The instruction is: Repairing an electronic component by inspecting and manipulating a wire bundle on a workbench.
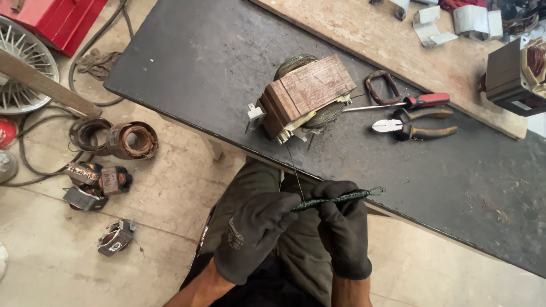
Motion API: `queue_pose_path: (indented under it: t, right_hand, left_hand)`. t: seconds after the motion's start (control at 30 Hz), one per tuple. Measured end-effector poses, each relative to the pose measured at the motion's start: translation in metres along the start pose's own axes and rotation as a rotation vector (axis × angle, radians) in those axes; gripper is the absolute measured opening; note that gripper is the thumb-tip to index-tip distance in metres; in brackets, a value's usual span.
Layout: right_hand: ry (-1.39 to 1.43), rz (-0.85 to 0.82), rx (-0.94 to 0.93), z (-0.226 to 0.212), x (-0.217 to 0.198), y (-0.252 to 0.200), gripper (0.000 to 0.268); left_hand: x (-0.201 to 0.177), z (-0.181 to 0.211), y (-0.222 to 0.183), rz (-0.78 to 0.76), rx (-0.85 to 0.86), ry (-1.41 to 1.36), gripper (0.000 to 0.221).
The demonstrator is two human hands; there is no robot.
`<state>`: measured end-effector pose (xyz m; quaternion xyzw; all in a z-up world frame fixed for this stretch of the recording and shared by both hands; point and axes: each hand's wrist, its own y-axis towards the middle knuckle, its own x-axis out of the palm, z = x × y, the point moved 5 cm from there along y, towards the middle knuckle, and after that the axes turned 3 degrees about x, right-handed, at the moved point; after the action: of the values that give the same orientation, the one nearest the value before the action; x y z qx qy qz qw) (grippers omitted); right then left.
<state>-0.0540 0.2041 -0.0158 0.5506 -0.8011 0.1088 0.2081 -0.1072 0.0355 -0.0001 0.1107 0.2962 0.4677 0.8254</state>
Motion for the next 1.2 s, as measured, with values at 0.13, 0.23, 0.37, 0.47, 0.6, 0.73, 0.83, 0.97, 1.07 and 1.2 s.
queue_pose_path:
  t: [0.13,0.23,0.37,0.47,0.6,0.73,0.83,0.97,1.07,1.2]
  right_hand:
    - [-0.043,0.019,-0.03,-0.001,0.001,0.002,0.026]
    - [-0.076,0.022,-0.023,-0.003,0.001,0.002,0.028]
    - [-0.004,0.03,-0.016,-0.001,0.003,0.005,0.027]
    - [0.014,0.045,0.004,-0.002,0.003,0.006,0.025]
    - [0.031,-0.019,0.002,-0.005,0.006,0.008,0.029]
    - [0.077,-0.041,0.032,-0.007,0.007,0.008,0.035]
    - [0.039,-0.051,0.038,-0.01,0.012,0.01,0.035]
    - [-0.001,0.016,0.061,-0.007,0.01,0.014,0.033]
    - [-0.071,0.061,0.073,-0.004,0.008,0.017,0.032]
    - [-0.055,0.04,0.055,-0.002,0.009,0.02,0.032]
  left_hand:
    - [-0.006,0.004,0.008,0.01,-0.036,-0.073,0.026]
    - [-0.009,0.004,0.012,0.005,-0.071,-0.126,0.029]
    - [-0.004,-0.012,0.007,0.044,-0.312,-0.278,0.039]
    - [0.001,-0.018,0.004,0.024,-0.435,-0.352,0.035]
    - [0.007,-0.02,-0.002,0.118,-0.328,-0.445,0.03]
    - [-0.002,-0.013,0.008,0.159,-0.205,-0.422,0.029]
    - [-0.012,-0.004,0.017,0.166,-0.171,-0.318,0.027]
    - [-0.01,-0.005,0.012,0.13,-0.121,-0.171,0.027]
    - [-0.01,-0.005,0.011,0.08,-0.086,-0.116,0.03]
    - [-0.01,-0.002,0.01,0.117,-0.044,-0.06,0.028]
